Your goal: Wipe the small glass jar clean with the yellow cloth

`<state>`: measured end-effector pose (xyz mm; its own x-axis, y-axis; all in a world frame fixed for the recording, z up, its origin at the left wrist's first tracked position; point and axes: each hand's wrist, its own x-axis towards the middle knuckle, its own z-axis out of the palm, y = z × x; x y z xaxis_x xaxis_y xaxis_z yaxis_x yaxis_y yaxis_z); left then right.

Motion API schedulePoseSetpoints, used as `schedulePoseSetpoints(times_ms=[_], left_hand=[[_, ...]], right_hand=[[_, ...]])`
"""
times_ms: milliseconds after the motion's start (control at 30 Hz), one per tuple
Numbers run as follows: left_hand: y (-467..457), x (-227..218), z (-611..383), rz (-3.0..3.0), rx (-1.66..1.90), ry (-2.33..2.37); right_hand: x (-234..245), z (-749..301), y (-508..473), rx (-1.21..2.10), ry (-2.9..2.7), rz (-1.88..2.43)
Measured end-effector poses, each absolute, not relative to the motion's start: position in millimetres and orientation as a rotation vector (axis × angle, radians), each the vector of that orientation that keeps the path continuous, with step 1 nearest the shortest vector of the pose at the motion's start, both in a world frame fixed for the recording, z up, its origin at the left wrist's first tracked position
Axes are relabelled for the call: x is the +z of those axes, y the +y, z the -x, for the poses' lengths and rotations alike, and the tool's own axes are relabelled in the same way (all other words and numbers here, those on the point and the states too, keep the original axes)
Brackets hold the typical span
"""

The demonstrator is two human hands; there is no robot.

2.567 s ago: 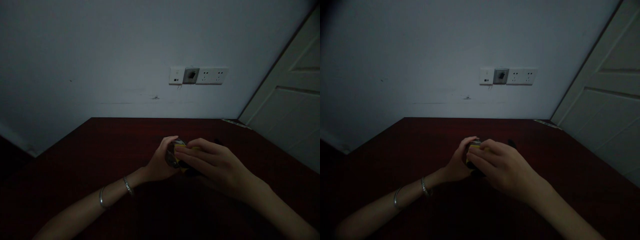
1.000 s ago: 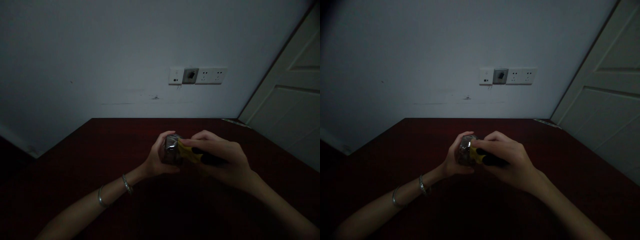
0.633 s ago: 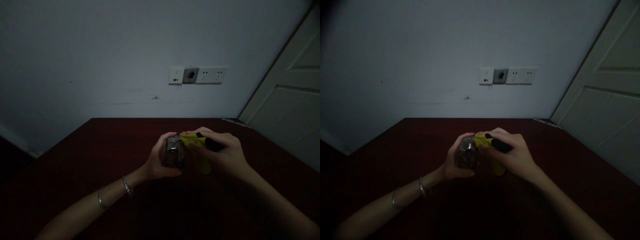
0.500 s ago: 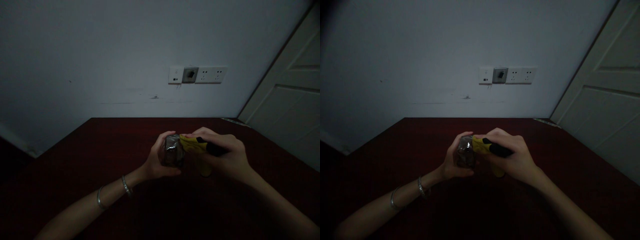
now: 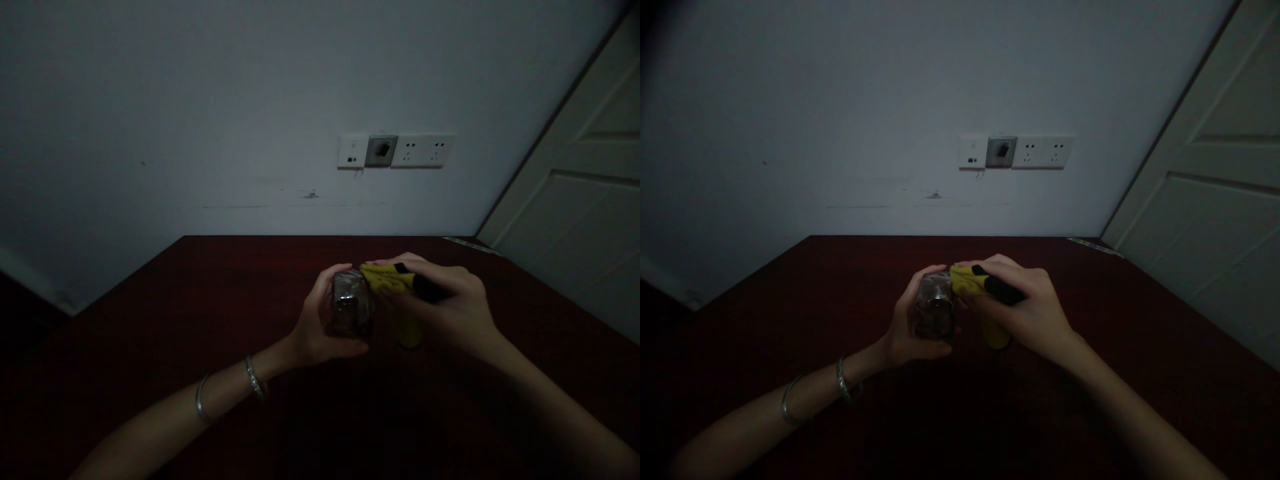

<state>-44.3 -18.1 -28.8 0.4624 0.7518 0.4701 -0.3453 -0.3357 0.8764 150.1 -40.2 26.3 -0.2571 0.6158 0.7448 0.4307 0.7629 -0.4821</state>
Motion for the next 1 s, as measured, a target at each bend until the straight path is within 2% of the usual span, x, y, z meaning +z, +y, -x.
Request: schedulePoseSetpoints(times_ms=[400,1000], left_hand=[[-13,-28,42,-1.557,1.197,0.343],[-9,-26,41,-1.412,1.191,0.375]], right_hand=[[30,-159,-44,0.278,-2.041,0.715],[34,-143,-54,-0.006,-2.098,0.684]])
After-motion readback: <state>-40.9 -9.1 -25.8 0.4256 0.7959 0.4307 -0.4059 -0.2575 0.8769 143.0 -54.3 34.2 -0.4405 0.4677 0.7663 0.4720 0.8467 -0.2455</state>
